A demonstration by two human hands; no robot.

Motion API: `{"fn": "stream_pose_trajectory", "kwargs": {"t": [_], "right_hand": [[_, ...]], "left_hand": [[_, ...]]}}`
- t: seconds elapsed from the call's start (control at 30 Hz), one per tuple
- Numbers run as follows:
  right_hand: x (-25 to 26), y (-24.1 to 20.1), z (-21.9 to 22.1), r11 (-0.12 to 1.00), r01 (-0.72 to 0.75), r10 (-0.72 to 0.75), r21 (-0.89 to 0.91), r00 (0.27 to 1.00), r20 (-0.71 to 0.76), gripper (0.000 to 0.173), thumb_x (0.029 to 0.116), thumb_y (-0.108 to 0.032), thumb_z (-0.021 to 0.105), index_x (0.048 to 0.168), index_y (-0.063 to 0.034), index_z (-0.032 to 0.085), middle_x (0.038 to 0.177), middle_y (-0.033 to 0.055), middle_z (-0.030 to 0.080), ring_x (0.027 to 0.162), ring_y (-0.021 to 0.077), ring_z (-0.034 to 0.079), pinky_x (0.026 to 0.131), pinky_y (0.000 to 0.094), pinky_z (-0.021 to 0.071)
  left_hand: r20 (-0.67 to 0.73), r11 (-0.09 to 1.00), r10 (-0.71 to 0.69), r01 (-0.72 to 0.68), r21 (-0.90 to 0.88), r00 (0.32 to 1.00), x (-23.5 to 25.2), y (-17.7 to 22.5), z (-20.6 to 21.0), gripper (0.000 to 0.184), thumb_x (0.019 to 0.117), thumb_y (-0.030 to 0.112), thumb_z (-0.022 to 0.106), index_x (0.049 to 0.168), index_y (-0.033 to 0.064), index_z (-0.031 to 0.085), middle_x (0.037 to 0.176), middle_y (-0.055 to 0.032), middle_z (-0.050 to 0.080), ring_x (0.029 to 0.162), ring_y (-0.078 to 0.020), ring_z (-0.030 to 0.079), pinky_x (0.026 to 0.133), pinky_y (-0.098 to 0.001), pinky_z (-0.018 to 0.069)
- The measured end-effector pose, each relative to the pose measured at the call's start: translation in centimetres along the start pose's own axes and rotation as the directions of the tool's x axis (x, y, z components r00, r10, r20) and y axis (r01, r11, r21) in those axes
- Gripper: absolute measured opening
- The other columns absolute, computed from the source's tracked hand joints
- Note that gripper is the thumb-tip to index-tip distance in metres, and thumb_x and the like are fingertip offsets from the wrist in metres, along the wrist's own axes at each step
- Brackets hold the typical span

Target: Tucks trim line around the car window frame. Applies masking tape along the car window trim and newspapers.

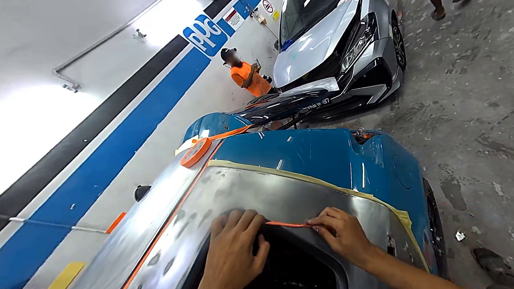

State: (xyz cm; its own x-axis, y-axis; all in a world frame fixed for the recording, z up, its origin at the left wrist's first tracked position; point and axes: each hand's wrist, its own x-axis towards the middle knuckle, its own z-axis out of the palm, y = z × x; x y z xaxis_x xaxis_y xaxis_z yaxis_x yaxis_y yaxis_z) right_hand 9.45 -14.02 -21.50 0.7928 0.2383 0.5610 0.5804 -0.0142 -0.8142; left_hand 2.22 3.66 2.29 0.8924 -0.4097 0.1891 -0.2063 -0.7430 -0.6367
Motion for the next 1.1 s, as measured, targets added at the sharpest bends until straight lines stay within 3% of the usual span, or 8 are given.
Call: {"fn": "stream_pose_trajectory", "kwargs": {"t": [0.07,0.13,0.2,0.27,0.43,0.73,0.97,1.1], "right_hand": [[-0.7,-0.7,0.2,0.978,0.020,-0.045,-0.208,0.992,-0.117,0.025,0.1024,-0.038,0.057,0.117,-0.0339,0.076,0.107,-0.0062,0.073,0.104,0.0138,0.068,0.083,0.0341,0.0580],[-1.4,-2.0,0.5,0.940,0.039,-0.109,-0.340,0.976,-0.189,0.030,0.1020,-0.039,0.054,0.127,-0.0354,0.071,0.128,-0.0025,0.069,0.125,0.0229,0.061,0.108,0.0488,0.0476],[-2.1,-4.5,1.4,0.921,0.097,-0.197,-0.376,0.952,-0.236,0.028,0.1011,-0.036,0.053,0.122,-0.0349,0.071,0.118,-0.0027,0.070,0.114,0.0215,0.063,0.102,0.0481,0.0473],[-2.6,-7.1,2.8,0.938,0.165,-0.210,-0.306,0.971,-0.119,0.029,0.1001,-0.036,0.054,0.121,-0.0333,0.073,0.115,-0.0055,0.071,0.111,0.0172,0.065,0.099,0.0436,0.0496],[-0.6,-10.2,5.8,0.985,-0.008,0.001,-0.175,0.999,-0.040,0.061,0.0948,-0.040,0.057,0.149,-0.0127,0.054,0.142,0.0100,0.060,0.126,0.0294,0.059,0.102,0.0447,0.0513],[-0.4,-9.8,6.7,0.974,0.028,-0.053,-0.225,0.993,-0.106,0.055,0.0920,-0.028,0.058,0.145,-0.0137,0.059,0.140,0.0074,0.062,0.125,0.0255,0.060,0.100,0.0406,0.0519],[0.3,-10.7,6.0,0.990,-0.055,0.038,-0.129,0.991,-0.131,0.042,0.0894,-0.020,0.060,0.130,-0.0126,0.069,0.123,0.0071,0.068,0.117,0.0242,0.063,0.097,0.0363,0.0541],[1.7,-11.7,4.4,0.973,-0.224,0.224,0.047,0.975,0.010,0.036,0.0914,-0.024,0.062,0.124,-0.0103,0.069,0.112,0.0069,0.070,0.108,0.0253,0.064,0.093,0.0398,0.0535]], "left_hand": [[0.026,1.000,0.013,-0.013,-0.017,1.000,0.1,0.1,0.0,0.035,0.0850,0.042,0.046,0.098,0.0247,0.073,0.096,0.0021,0.068,0.089,-0.0211,0.062,0.086,-0.0492,0.0408],[0.044,0.998,-0.006,0.008,-0.054,0.999,-0.1,-0.1,-0.1,0.037,0.0840,0.043,0.046,0.102,0.0265,0.075,0.101,0.0017,0.069,0.091,-0.0213,0.063,0.085,-0.0499,0.0421],[0.056,0.996,-0.029,0.033,-0.081,0.998,-0.2,-0.1,-0.1,0.038,0.0831,0.044,0.046,0.101,0.0267,0.074,0.102,0.0009,0.069,0.092,-0.0224,0.063,0.083,-0.0505,0.0422],[0.050,0.993,-0.039,0.044,-0.112,0.998,0.1,-0.2,0.2,0.036,0.0819,0.044,0.047,0.098,0.0271,0.074,0.100,0.0014,0.069,0.092,-0.0229,0.063,0.083,-0.0511,0.0416],[0.077,0.996,-0.020,0.027,-0.085,0.997,0.4,-0.3,-0.2,0.034,0.0795,0.042,0.047,0.093,0.0289,0.075,0.098,0.0027,0.068,0.094,-0.0235,0.061,0.084,-0.0508,0.0407],[0.038,0.995,0.006,-0.002,-0.101,0.999,-1.1,-0.2,-0.1,0.039,0.0812,0.040,0.045,0.105,0.0283,0.074,0.108,0.0030,0.068,0.102,-0.0233,0.059,0.089,-0.0492,0.0375],[0.007,0.999,0.042,-0.042,-0.031,0.999,0.7,0.6,1.0,0.027,0.0819,0.038,0.047,0.085,0.0213,0.068,0.087,-0.0011,0.063,0.091,-0.0269,0.059,0.088,-0.0507,0.0390],[-0.032,1.000,0.002,-0.002,-0.025,0.999,-0.5,0.8,0.8,0.037,0.0819,0.039,0.045,0.102,0.0237,0.073,0.097,-0.0017,0.068,0.097,-0.0277,0.060,0.091,-0.0528,0.0370]]}}
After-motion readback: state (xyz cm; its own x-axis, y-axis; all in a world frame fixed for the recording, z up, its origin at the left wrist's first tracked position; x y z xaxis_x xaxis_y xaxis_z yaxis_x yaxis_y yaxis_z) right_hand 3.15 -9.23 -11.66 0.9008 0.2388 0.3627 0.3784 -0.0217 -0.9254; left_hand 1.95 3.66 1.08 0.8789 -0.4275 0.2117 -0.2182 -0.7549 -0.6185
